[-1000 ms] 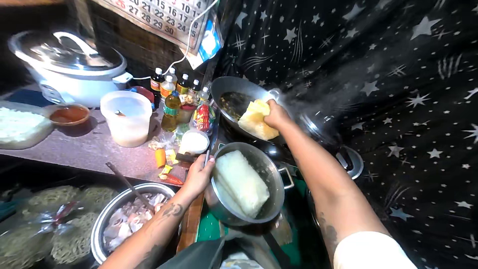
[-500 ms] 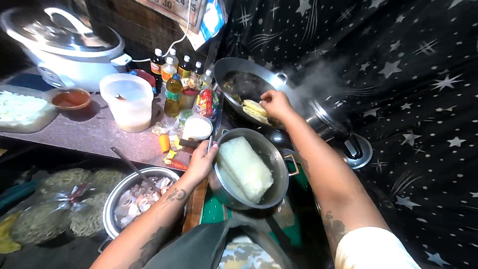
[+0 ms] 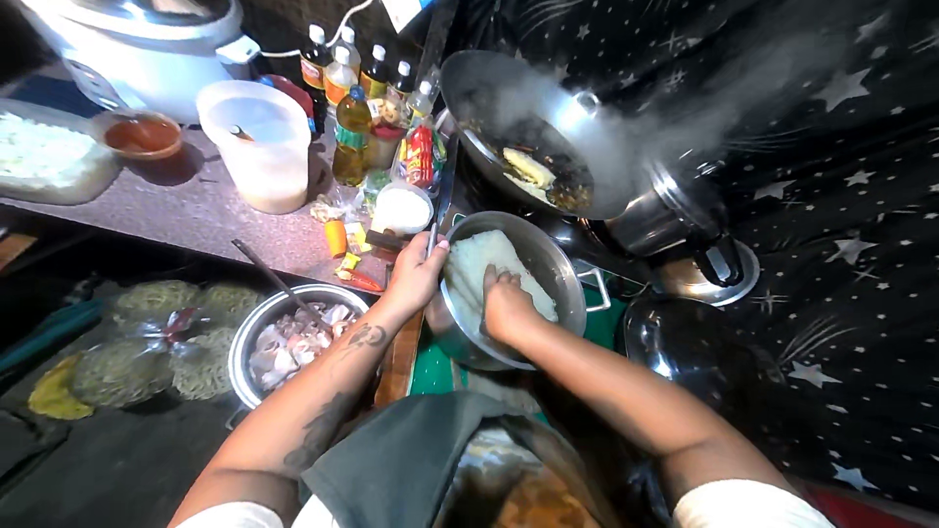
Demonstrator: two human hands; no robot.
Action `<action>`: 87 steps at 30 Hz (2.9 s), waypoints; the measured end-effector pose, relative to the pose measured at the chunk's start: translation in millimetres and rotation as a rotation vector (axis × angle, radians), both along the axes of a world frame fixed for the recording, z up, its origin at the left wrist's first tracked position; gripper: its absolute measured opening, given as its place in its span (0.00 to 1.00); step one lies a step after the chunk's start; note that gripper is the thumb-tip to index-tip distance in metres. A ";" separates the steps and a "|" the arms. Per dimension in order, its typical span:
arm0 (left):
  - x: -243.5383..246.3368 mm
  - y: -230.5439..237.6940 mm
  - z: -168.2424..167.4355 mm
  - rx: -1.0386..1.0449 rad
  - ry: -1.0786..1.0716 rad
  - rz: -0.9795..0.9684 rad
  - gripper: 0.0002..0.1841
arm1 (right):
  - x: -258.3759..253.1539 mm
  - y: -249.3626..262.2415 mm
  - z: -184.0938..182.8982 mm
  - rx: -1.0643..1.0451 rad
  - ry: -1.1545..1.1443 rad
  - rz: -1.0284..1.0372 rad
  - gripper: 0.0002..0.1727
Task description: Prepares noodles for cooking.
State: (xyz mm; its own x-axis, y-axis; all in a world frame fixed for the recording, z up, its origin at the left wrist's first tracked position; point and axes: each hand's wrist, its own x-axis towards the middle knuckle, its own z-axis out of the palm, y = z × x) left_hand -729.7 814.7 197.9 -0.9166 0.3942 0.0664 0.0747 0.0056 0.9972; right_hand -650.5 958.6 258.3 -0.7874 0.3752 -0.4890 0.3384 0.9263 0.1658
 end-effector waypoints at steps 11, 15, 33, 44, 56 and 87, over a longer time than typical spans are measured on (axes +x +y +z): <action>-3.7 -0.1 1.8 -0.013 -0.003 -0.012 0.16 | -13.6 15.9 -6.1 0.040 0.129 -0.039 0.29; -4.4 0.7 0.3 0.006 -0.026 -0.019 0.16 | -19.8 27.8 9.0 0.016 0.128 -0.097 0.37; 48.7 20.1 61.3 0.197 0.029 -0.037 0.27 | 0.5 107.2 46.4 -0.697 0.643 -0.443 0.26; 41.4 98.0 85.7 -0.270 -0.537 -0.231 0.41 | 17.9 107.8 59.4 -0.915 0.792 -0.467 0.22; 36.7 110.8 69.9 0.493 -0.653 -0.466 0.43 | 36.4 104.0 100.9 -1.046 0.980 -0.343 0.23; 51.3 97.4 88.5 0.479 -0.535 -0.317 0.17 | 62.9 84.2 80.1 -1.116 1.137 -0.311 0.27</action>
State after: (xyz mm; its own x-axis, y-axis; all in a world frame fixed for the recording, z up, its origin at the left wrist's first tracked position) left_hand -678.4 912.1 286.4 -0.7210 0.6819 -0.1234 -0.4901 -0.3759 0.7865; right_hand -587.6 1042.8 338.4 -0.8787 0.4570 0.1379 -0.0029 0.2837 -0.9589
